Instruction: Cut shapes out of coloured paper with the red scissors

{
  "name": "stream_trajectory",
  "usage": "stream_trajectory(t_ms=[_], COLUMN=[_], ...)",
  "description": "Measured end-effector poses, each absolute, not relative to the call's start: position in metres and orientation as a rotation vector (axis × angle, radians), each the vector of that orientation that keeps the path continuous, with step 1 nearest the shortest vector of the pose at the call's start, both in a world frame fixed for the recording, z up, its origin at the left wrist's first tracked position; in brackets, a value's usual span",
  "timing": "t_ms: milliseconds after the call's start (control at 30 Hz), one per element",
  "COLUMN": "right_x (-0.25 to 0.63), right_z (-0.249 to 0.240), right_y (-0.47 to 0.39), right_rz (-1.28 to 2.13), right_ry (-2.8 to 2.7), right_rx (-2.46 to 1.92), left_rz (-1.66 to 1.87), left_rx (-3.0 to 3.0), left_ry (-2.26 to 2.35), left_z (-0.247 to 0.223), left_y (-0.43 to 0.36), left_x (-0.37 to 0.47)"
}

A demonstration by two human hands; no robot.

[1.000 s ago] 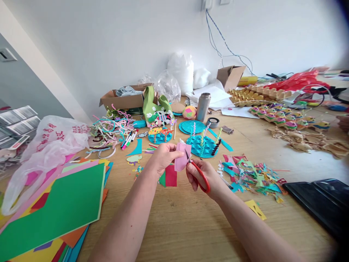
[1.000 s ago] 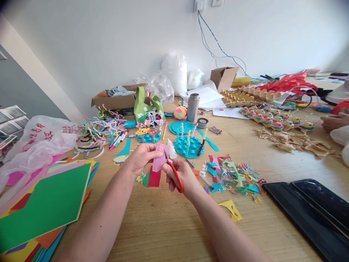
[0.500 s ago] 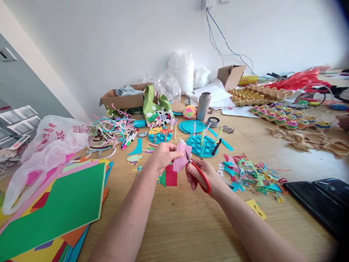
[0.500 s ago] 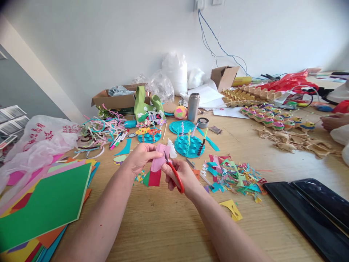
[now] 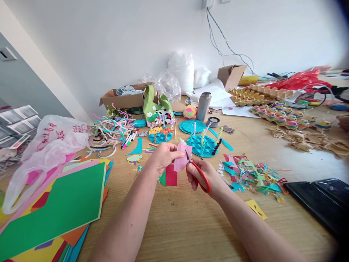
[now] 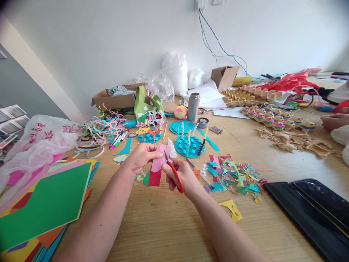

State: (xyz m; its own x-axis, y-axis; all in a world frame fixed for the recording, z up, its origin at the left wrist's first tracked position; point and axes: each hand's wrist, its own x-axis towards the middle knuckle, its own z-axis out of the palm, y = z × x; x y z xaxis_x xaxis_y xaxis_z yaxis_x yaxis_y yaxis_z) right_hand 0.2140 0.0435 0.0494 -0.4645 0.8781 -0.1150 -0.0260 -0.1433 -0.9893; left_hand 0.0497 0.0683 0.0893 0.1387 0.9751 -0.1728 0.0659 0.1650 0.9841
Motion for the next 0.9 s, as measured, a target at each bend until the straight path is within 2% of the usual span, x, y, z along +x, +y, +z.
stream_trajectory(t_ms=[900], right_x=[0.213], right_z=[0.0516], right_y=[0.0414], right_rz=[1.677], right_ry=[-1.422], right_rx=[-1.053], left_rz=[0.956], left_rx=[1.152], left_ry=[1.202], left_z=[0.0911], left_y=[0.0673], left_x=[0.05])
